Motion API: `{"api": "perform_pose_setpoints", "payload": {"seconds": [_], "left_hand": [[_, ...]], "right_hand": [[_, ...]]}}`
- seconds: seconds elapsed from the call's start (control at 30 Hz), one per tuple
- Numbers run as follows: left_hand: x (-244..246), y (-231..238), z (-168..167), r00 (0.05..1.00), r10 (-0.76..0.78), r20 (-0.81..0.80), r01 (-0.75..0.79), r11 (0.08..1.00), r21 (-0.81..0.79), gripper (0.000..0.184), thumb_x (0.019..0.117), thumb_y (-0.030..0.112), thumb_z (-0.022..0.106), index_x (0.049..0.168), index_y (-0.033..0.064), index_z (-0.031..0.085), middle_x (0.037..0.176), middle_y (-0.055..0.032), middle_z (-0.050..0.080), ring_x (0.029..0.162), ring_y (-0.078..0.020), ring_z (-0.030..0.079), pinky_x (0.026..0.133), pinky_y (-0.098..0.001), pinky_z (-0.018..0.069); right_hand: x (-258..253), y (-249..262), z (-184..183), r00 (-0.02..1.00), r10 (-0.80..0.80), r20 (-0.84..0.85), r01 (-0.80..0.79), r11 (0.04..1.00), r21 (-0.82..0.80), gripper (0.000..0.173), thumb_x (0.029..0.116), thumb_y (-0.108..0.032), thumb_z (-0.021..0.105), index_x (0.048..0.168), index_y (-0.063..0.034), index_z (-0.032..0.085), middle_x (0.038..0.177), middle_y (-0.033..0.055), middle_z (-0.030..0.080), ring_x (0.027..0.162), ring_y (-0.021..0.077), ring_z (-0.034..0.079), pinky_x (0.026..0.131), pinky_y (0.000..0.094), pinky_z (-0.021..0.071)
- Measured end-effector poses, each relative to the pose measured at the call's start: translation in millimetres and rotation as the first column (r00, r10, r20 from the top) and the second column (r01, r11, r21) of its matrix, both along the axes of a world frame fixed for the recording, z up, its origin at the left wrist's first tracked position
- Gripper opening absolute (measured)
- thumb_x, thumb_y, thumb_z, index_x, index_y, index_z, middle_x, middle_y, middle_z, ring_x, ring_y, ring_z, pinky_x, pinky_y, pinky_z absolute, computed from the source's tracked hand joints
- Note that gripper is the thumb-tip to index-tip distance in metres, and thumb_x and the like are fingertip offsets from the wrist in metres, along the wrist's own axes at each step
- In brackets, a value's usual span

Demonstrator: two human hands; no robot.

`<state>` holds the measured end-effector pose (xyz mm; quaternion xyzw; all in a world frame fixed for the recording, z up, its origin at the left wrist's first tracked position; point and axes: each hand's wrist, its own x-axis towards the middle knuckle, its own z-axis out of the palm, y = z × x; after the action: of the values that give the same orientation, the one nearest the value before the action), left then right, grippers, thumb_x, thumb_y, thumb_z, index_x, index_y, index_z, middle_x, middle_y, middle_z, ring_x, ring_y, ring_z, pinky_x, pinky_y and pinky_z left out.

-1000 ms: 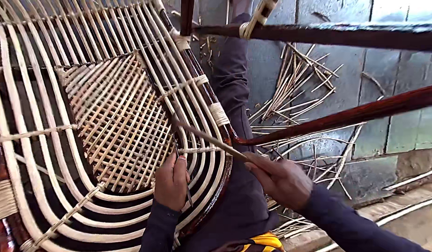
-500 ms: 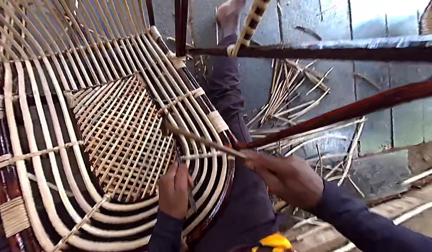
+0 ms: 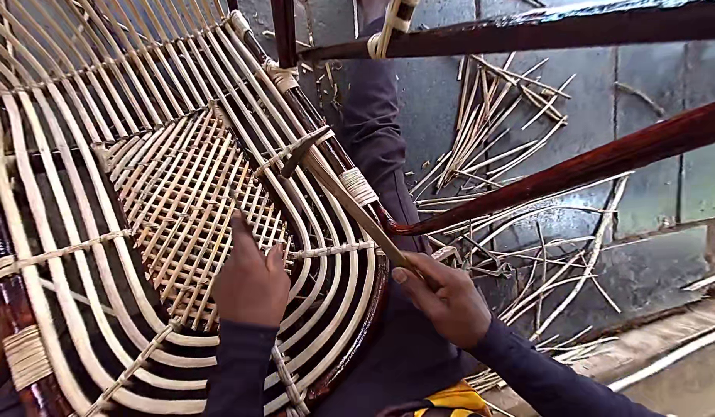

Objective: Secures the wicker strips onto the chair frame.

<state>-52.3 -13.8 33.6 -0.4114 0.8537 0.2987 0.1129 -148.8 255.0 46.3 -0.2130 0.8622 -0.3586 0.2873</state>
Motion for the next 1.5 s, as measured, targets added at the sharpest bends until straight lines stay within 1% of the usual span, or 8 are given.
{"api": "perform_pose_setpoints", "payload": {"seconds": [0.13, 0.3, 0.53, 0.7, 0.8, 1.0, 1.33, 1.5], "left_hand": [[-34.6, -14.5, -17.5, 0.969, -0.167, 0.180, 0.160, 0.986, 0.054, 0.083, 0.0894, 0.045, 0.080, 0.154, 0.0067, 0.043, 0.095, -0.0235, 0.072, 0.086, -0.0466, 0.070, 0.074, -0.0697, 0.0538], [-38.6, -20.3, -32.5, 0.986, -0.103, 0.133, 0.111, 0.992, -0.059, 0.048, 0.1038, 0.028, 0.056, 0.146, 0.0059, 0.052, 0.088, -0.0269, 0.070, 0.080, -0.0503, 0.069, 0.068, -0.0708, 0.0523], [-50.9, -28.3, -28.1, 0.949, -0.183, 0.258, 0.177, 0.983, 0.046, 0.081, 0.0821, 0.052, 0.084, 0.145, 0.0100, 0.055, 0.097, -0.0236, 0.072, 0.089, -0.0456, 0.071, 0.078, -0.0691, 0.0531], [-46.3, -37.1, -31.4, 0.946, -0.250, 0.206, 0.216, 0.961, 0.174, 0.081, 0.0836, 0.039, 0.086, 0.149, 0.0083, 0.049, 0.089, -0.0148, 0.070, 0.082, -0.0384, 0.069, 0.076, -0.0667, 0.0534], [-42.5, -35.6, -37.6, 0.942, -0.307, 0.136, 0.278, 0.940, 0.200, 0.076, 0.0848, 0.029, 0.083, 0.151, 0.0169, 0.049, 0.081, -0.0093, 0.067, 0.071, -0.0336, 0.065, 0.064, -0.0636, 0.0533], [-25.7, -25.0, -35.7, 0.938, -0.332, 0.104, 0.325, 0.942, 0.084, 0.038, 0.0896, 0.033, 0.080, 0.120, 0.0108, 0.072, 0.089, -0.0113, 0.072, 0.078, -0.0335, 0.069, 0.069, -0.0636, 0.0547], [-25.5, 10.6, -30.3, 0.837, -0.526, 0.147, 0.545, 0.784, -0.298, 0.021, 0.0934, 0.021, 0.068, 0.094, -0.0001, 0.072, 0.092, -0.0189, 0.072, 0.083, -0.0384, 0.072, 0.063, -0.0547, 0.0564], [-36.3, 1.9, -14.9, 0.802, -0.524, 0.287, 0.571, 0.813, -0.109, 0.025, 0.0955, 0.027, 0.066, 0.093, 0.0018, 0.069, 0.087, -0.0182, 0.071, 0.081, -0.0384, 0.071, 0.066, -0.0560, 0.0552]], "right_hand": [[4.9, -3.0, -16.6, 0.999, -0.015, 0.029, 0.015, 1.000, 0.006, 0.036, 0.1025, -0.044, 0.057, 0.127, -0.0201, 0.066, 0.065, -0.0084, 0.059, 0.047, 0.0056, 0.051, 0.043, 0.0286, 0.0482], [6.7, 0.8, -20.7, 0.998, -0.041, 0.047, 0.041, 0.999, -0.004, 0.034, 0.1026, -0.042, 0.057, 0.128, -0.0209, 0.066, 0.063, -0.0081, 0.057, 0.045, 0.0069, 0.050, 0.042, 0.0302, 0.0478], [1.9, -2.8, -26.3, 0.999, -0.022, 0.049, 0.023, 1.000, -0.019, 0.032, 0.1022, -0.042, 0.057, 0.125, -0.0210, 0.066, 0.062, -0.0090, 0.058, 0.045, 0.0062, 0.051, 0.041, 0.0296, 0.0474], [2.7, -0.4, -27.0, 0.998, -0.020, 0.062, 0.023, 0.998, -0.050, 0.030, 0.1029, -0.038, 0.058, 0.126, -0.0220, 0.066, 0.067, -0.0092, 0.062, 0.048, 0.0053, 0.054, 0.042, 0.0287, 0.0492], [3.0, -0.8, -28.3, 0.998, -0.027, 0.060, 0.031, 0.997, -0.064, 0.029, 0.1033, -0.039, 0.058, 0.126, -0.0224, 0.066, 0.068, -0.0094, 0.062, 0.049, 0.0056, 0.054, 0.043, 0.0291, 0.0494], [1.9, -2.8, -30.9, 0.999, -0.023, 0.030, 0.025, 0.996, -0.082, 0.028, 0.1024, -0.036, 0.060, 0.122, -0.0180, 0.066, 0.070, -0.0090, 0.063, 0.051, 0.0044, 0.056, 0.045, 0.0274, 0.0508], [1.5, -3.7, -30.0, 0.999, -0.027, 0.047, 0.030, 0.997, -0.077, 0.028, 0.1022, -0.036, 0.060, 0.122, -0.0170, 0.066, 0.067, -0.0076, 0.062, 0.048, 0.0054, 0.053, 0.043, 0.0271, 0.0485], [2.3, -3.4, -29.8, 0.998, -0.031, 0.057, 0.037, 0.993, -0.111, 0.031, 0.1023, -0.036, 0.060, 0.125, -0.0154, 0.066, 0.064, -0.0075, 0.060, 0.046, 0.0055, 0.051, 0.041, 0.0264, 0.0470]]}}
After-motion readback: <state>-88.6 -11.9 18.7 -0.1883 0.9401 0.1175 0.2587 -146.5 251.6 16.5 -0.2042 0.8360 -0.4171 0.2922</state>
